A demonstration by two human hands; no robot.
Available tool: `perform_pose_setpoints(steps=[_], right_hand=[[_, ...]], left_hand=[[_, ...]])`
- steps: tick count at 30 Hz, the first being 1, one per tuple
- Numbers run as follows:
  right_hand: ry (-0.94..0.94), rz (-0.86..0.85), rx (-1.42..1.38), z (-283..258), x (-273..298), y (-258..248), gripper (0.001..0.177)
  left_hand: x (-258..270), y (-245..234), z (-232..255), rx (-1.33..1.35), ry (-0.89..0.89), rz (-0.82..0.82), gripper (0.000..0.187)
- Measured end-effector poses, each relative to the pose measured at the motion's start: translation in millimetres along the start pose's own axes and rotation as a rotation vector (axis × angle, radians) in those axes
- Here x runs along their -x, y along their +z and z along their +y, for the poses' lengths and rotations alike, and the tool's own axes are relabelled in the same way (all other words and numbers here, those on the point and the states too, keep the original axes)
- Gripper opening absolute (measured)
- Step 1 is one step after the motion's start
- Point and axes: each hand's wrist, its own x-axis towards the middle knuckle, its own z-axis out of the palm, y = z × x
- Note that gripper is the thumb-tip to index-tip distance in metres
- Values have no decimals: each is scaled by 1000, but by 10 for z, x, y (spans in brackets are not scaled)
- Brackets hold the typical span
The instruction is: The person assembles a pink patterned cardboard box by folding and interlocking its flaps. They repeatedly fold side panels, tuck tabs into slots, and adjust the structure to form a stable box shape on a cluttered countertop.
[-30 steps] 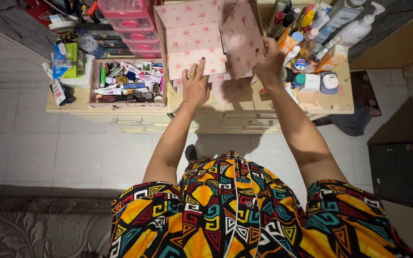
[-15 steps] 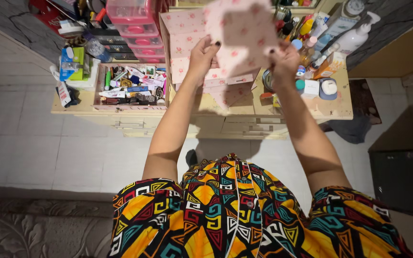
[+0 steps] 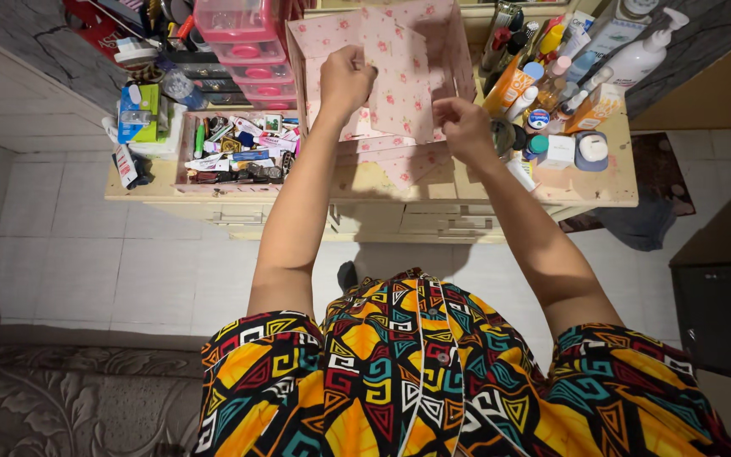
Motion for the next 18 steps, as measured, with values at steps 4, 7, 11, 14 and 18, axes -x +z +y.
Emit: perform_pose_setpoints(steps=[4, 7, 11, 14, 18], right_hand=[[11, 31, -71, 97, -50, -95, 38], [34, 32, -213, -112, -89, -218, 38], [-461, 358, 320, -745, -114, -414, 51], [-739, 491, 642, -1192, -167, -661, 62], [-87, 8, 452, -1297, -233, -755, 34]], left_hand=[[-18, 15, 101, -218, 217, 53, 14], [17, -25, 209, -319, 239, 49, 18], [-2, -180, 414, -394, 460, 64, 22], [-105, -223, 563, -450, 763, -2, 28], [-290, 32, 720, -540, 898, -147, 23]])
